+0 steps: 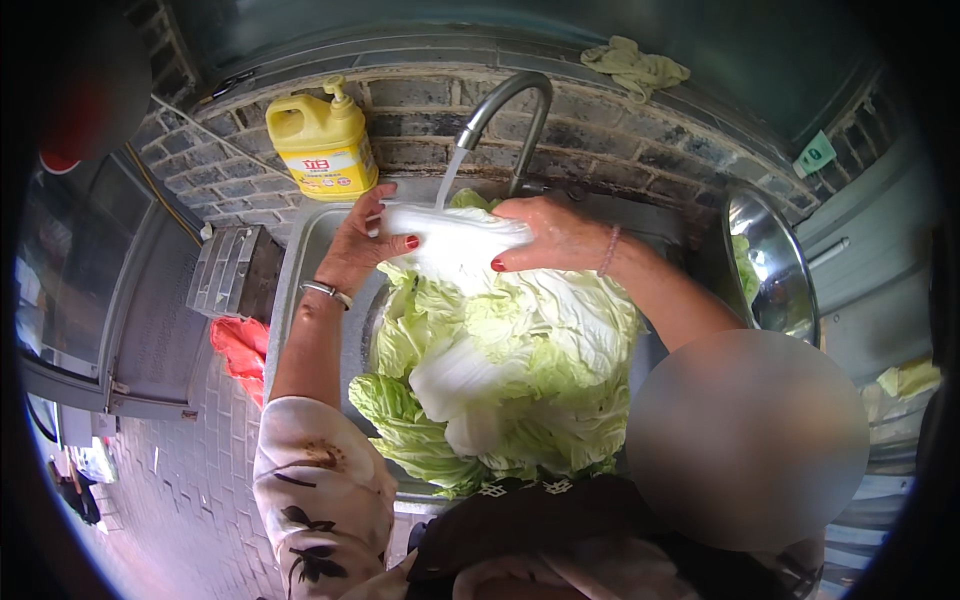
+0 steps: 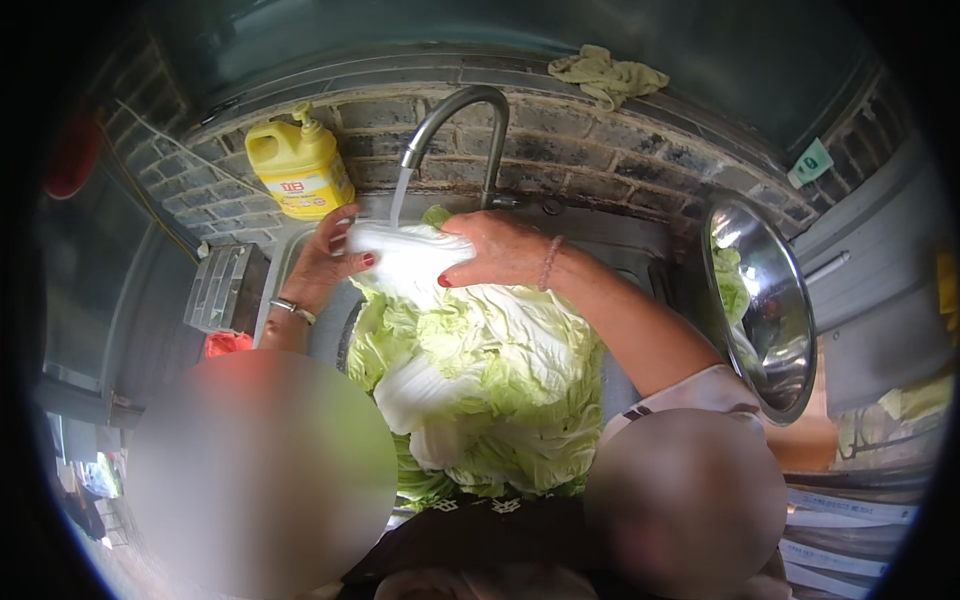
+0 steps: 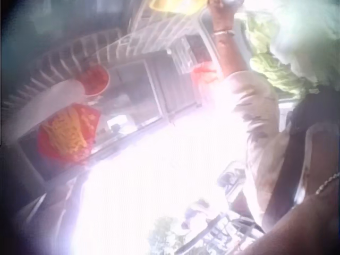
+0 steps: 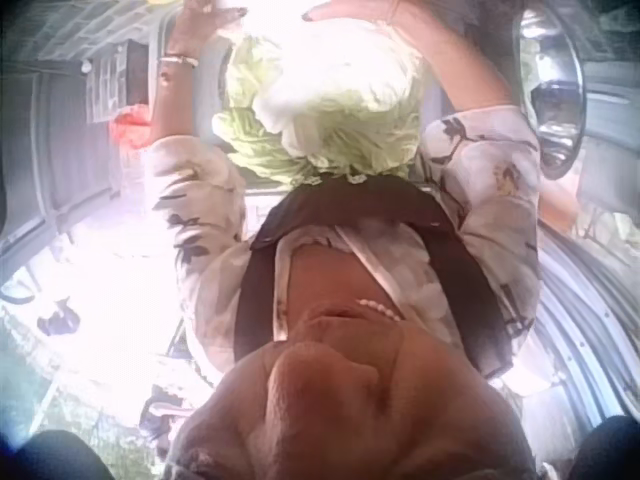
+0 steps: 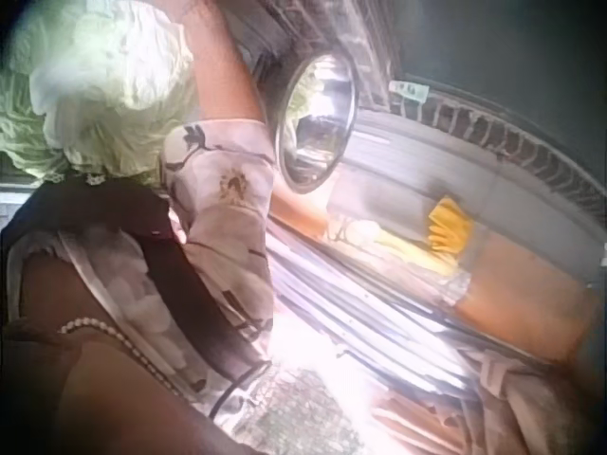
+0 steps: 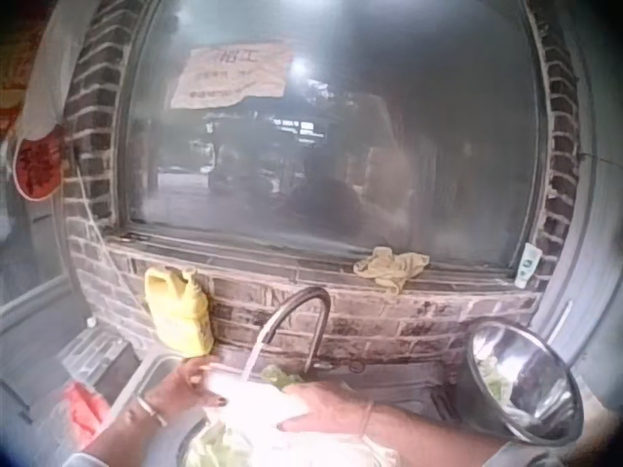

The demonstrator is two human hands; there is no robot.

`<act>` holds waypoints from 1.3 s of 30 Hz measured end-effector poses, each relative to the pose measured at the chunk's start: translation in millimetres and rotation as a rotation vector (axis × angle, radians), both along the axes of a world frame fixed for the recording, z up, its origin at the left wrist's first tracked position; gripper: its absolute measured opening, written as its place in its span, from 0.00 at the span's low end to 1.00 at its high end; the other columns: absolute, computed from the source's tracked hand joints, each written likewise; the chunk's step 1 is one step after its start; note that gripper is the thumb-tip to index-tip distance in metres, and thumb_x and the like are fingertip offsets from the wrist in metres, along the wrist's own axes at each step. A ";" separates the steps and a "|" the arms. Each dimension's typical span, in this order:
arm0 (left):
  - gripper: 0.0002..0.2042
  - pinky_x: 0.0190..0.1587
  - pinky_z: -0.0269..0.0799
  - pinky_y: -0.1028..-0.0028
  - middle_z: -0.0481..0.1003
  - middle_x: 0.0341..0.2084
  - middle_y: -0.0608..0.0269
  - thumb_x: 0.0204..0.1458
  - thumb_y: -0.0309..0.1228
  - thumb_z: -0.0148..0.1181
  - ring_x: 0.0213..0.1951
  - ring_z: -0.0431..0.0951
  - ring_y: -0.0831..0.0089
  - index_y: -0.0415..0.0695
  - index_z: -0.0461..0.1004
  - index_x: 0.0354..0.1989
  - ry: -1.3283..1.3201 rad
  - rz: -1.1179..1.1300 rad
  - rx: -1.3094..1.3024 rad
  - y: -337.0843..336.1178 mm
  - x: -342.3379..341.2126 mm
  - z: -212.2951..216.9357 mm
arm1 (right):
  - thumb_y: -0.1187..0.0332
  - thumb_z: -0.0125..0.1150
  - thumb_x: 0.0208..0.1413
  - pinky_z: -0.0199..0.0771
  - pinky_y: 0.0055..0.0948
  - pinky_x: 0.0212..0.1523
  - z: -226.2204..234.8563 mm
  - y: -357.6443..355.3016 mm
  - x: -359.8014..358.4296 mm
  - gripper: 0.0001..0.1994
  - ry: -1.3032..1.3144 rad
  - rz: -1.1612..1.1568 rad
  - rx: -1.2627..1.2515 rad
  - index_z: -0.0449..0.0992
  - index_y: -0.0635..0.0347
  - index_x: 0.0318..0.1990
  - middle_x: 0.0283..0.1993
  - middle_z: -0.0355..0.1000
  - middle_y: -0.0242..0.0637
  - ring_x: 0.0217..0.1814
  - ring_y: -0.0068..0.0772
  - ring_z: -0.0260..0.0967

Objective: The person washes a head of napa cabbage under running water in a sink. They repeatedly peel off outer leaves, rinse them, and place the cleaned leaves into a metal bowl beside the sink.

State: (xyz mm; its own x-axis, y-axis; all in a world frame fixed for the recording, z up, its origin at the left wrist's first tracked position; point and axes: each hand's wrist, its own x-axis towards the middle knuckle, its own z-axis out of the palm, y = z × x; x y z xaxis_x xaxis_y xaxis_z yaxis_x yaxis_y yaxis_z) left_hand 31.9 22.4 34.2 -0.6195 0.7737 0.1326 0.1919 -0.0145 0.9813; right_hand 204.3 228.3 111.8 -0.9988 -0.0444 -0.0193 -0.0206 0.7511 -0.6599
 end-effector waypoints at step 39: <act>0.15 0.46 0.68 0.64 0.70 0.43 0.60 0.50 0.25 0.56 0.43 0.71 0.65 0.45 0.64 0.47 -0.979 0.320 0.522 76.0 83.7 -8.8 | 0.61 0.65 0.39 0.66 0.29 0.48 -27.0 22.0 -15.0 0.28 0.103 -0.108 0.058 0.68 0.71 0.47 0.44 0.70 0.53 0.47 0.41 0.69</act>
